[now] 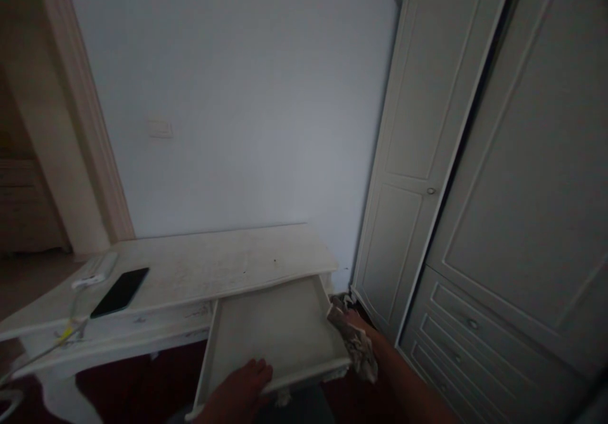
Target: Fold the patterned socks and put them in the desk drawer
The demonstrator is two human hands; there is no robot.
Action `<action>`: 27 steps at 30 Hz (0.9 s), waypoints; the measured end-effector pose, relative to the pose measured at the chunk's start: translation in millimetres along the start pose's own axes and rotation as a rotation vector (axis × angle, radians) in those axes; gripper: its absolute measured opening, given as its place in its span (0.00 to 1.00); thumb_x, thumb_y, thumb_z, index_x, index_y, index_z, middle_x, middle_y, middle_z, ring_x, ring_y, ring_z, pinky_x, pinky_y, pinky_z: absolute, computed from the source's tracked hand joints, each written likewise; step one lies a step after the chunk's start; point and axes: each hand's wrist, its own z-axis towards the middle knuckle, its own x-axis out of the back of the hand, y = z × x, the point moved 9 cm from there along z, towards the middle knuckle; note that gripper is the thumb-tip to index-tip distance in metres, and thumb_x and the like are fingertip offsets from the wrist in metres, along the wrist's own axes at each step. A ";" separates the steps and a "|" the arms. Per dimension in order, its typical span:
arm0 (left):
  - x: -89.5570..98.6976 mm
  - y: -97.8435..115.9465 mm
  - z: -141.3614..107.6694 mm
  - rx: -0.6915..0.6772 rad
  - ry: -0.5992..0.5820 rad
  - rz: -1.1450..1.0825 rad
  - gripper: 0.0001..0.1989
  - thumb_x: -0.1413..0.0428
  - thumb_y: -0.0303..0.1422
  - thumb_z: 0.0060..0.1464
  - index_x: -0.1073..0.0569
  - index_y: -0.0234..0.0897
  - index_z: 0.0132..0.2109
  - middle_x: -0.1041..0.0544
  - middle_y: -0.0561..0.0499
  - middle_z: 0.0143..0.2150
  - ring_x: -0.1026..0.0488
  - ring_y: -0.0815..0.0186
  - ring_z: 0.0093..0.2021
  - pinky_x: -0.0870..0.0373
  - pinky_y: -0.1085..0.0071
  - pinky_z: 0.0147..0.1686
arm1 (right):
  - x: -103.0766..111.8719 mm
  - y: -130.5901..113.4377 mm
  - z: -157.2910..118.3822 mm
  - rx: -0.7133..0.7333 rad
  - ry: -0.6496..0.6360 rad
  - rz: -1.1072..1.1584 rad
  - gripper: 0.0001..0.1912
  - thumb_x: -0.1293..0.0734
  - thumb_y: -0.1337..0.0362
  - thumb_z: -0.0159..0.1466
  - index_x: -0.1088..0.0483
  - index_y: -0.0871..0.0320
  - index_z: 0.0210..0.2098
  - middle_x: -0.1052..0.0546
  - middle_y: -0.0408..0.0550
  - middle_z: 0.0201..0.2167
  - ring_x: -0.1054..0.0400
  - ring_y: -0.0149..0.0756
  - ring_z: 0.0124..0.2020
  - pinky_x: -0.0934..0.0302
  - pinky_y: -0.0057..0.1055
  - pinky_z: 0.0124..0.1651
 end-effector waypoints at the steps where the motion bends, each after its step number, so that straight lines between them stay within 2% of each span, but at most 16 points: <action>1: 0.8 1.2 -0.2 -0.004 0.002 -0.002 0.32 0.47 0.33 0.63 0.33 0.44 0.73 0.35 0.41 0.77 0.40 0.48 0.77 0.42 0.49 0.75 | 0.4 4.6 -9.8 0.009 -0.033 -0.032 0.14 0.29 0.54 0.72 0.22 0.57 0.50 0.19 0.54 0.51 0.23 0.46 0.50 0.27 0.44 0.53; 3: 2.5 2.3 -1.0 -0.011 0.013 -0.023 0.31 0.48 0.32 0.64 0.33 0.44 0.73 0.34 0.41 0.76 0.39 0.47 0.77 0.41 0.47 0.75 | 2.8 10.0 -29.5 0.036 -0.068 -0.101 0.13 0.28 0.55 0.68 0.19 0.59 0.43 0.17 0.56 0.44 0.22 0.53 0.49 0.28 0.45 0.54; 4: 3.1 2.2 -1.5 -0.016 0.024 -0.039 0.30 0.48 0.32 0.64 0.32 0.45 0.72 0.33 0.41 0.76 0.39 0.47 0.77 0.40 0.47 0.74 | 5.0 10.5 -38.9 0.057 -0.064 -0.128 0.13 0.28 0.56 0.65 0.18 0.59 0.42 0.16 0.56 0.44 0.22 0.56 0.51 0.30 0.46 0.56; 7: 1.6 -1.0 -1.8 -0.034 0.063 -0.064 0.29 0.47 0.32 0.63 0.30 0.48 0.70 0.30 0.43 0.74 0.36 0.48 0.75 0.39 0.47 0.74 | 8.2 0.2 -65.6 0.205 0.010 -0.309 0.21 0.29 0.59 0.60 0.20 0.56 0.52 0.18 0.56 0.54 0.27 0.57 0.60 0.37 0.49 0.65; 9: -3.3 -5.0 -0.5 -0.055 0.086 -0.055 0.27 0.47 0.33 0.64 0.29 0.49 0.69 0.30 0.44 0.74 0.35 0.49 0.75 0.39 0.49 0.74 | -2.3 -10.4 -82.1 0.342 0.047 -0.552 0.26 0.28 0.61 0.58 0.22 0.52 0.57 0.23 0.56 0.61 0.31 0.57 0.64 0.40 0.50 0.67; 11: -9.4 -10.5 2.1 -0.071 0.110 -0.056 0.26 0.47 0.34 0.65 0.28 0.51 0.68 0.29 0.45 0.74 0.35 0.50 0.75 0.39 0.50 0.74 | -29.1 -16.2 -96.3 0.458 -0.001 -0.783 0.27 0.25 0.60 0.58 0.22 0.49 0.57 0.26 0.57 0.65 0.34 0.60 0.66 0.39 0.52 0.67; 13: -12.9 -16.8 4.9 -0.068 0.155 -0.076 0.28 0.45 0.33 0.63 0.29 0.54 0.69 0.30 0.47 0.74 0.36 0.49 0.75 0.39 0.49 0.74 | -67.1 -20.0 -109.3 0.550 -0.121 -0.877 0.33 0.21 0.57 0.55 0.24 0.48 0.60 0.29 0.57 0.67 0.38 0.62 0.68 0.41 0.55 0.68; 16: -10.2 -22.8 5.9 -0.061 0.271 -0.129 0.37 0.40 0.33 0.59 0.36 0.57 0.74 0.35 0.49 0.77 0.39 0.48 0.77 0.40 0.48 0.75 | -128.3 -38.3 -130.3 0.692 -0.257 -0.845 0.40 0.21 0.48 0.57 0.30 0.48 0.65 0.30 0.57 0.68 0.41 0.63 0.70 0.42 0.55 0.69; 19: -4.4 -21.9 2.8 -0.160 0.408 -0.167 0.46 0.36 0.36 0.55 0.43 0.54 0.78 0.37 0.47 0.79 0.39 0.48 0.77 0.43 0.49 0.76 | -178.7 -66.9 -145.4 0.784 -0.274 -0.749 0.41 0.23 0.42 0.58 0.32 0.48 0.66 0.29 0.57 0.66 0.38 0.61 0.67 0.39 0.54 0.68; 21: -1.4 -29.1 -0.4 -0.231 0.513 -0.201 0.49 0.36 0.40 0.53 0.45 0.50 0.79 0.37 0.44 0.78 0.37 0.49 0.76 0.41 0.52 0.76 | -204.7 -84.1 -151.6 0.833 -0.265 -0.685 0.44 0.22 0.41 0.56 0.34 0.47 0.67 0.28 0.57 0.64 0.35 0.60 0.64 0.38 0.53 0.66; 23: -0.4 -51.2 -2.6 -0.200 0.608 -0.246 0.46 0.37 0.45 0.54 0.39 0.45 0.77 0.32 0.41 0.75 0.31 0.48 0.72 0.33 0.54 0.72 | -224.9 -93.5 -152.0 0.824 -0.263 -0.640 0.48 0.20 0.42 0.52 0.34 0.47 0.67 0.26 0.57 0.61 0.33 0.61 0.60 0.36 0.54 0.64; 25: -1.8 -80.0 -7.2 -0.076 0.661 -0.291 0.36 0.39 0.48 0.54 0.27 0.45 0.69 0.22 0.40 0.67 0.22 0.47 0.64 0.23 0.54 0.63 | -239.5 -97.8 -148.1 0.762 -0.248 -0.606 0.51 0.19 0.47 0.48 0.34 0.48 0.67 0.25 0.58 0.58 0.31 0.63 0.57 0.35 0.57 0.62; 27: 0.3 -99.9 -24.1 0.052 0.731 -0.308 0.31 0.38 0.52 0.50 0.20 0.48 0.60 0.16 0.42 0.58 0.17 0.46 0.56 0.18 0.54 0.56 | -250.3 -103.9 -145.9 0.702 -0.223 -0.532 0.52 0.19 0.52 0.47 0.36 0.50 0.69 0.24 0.59 0.57 0.30 0.64 0.56 0.36 0.59 0.61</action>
